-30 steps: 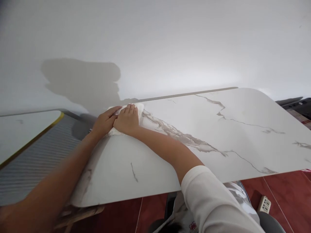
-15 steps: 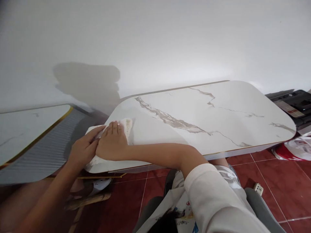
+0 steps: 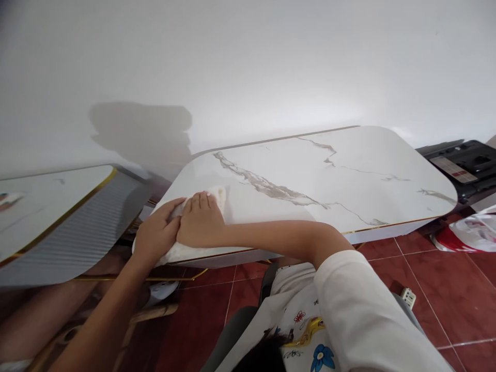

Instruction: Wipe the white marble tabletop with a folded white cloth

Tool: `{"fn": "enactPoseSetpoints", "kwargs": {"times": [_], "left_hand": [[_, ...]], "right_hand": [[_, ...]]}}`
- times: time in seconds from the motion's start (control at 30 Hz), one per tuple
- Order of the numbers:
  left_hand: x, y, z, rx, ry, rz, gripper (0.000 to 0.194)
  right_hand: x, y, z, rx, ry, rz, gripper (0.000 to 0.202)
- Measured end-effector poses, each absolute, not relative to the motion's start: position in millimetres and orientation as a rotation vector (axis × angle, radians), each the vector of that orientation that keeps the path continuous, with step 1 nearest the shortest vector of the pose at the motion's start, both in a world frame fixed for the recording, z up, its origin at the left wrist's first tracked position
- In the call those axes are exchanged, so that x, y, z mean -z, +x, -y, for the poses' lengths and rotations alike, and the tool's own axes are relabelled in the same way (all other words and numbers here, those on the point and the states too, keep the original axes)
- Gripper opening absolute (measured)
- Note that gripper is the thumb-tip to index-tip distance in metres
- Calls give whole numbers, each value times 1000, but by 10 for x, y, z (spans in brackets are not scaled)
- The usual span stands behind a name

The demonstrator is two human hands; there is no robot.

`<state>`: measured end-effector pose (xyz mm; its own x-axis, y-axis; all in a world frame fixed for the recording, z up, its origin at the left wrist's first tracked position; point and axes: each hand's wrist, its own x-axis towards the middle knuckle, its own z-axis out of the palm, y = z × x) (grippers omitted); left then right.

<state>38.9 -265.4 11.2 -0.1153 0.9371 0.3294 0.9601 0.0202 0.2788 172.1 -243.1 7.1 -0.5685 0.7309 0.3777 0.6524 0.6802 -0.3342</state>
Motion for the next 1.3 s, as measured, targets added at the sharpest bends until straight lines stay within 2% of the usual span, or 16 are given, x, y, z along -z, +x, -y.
{"fn": "enactPoseSetpoints", "kwargs": {"times": [0.3, 0.67, 1.07, 1.3], "left_hand": [[-133, 366, 1655, 739, -2106, 2166, 52], [-61, 262, 592, 937, -2139, 2148, 48], [-42, 131, 1, 1027, -2162, 2120, 53], [-49, 116, -12, 991, -2189, 2151, 54]], "right_hand": [[-40, 1638, 1525, -175, -1150, 2315, 47], [-58, 1580, 603, -222, -1265, 2288, 47], [-12, 1421, 20, -234, -1266, 2236, 47], [8, 1380, -48, -204, -1264, 2250, 47]]}}
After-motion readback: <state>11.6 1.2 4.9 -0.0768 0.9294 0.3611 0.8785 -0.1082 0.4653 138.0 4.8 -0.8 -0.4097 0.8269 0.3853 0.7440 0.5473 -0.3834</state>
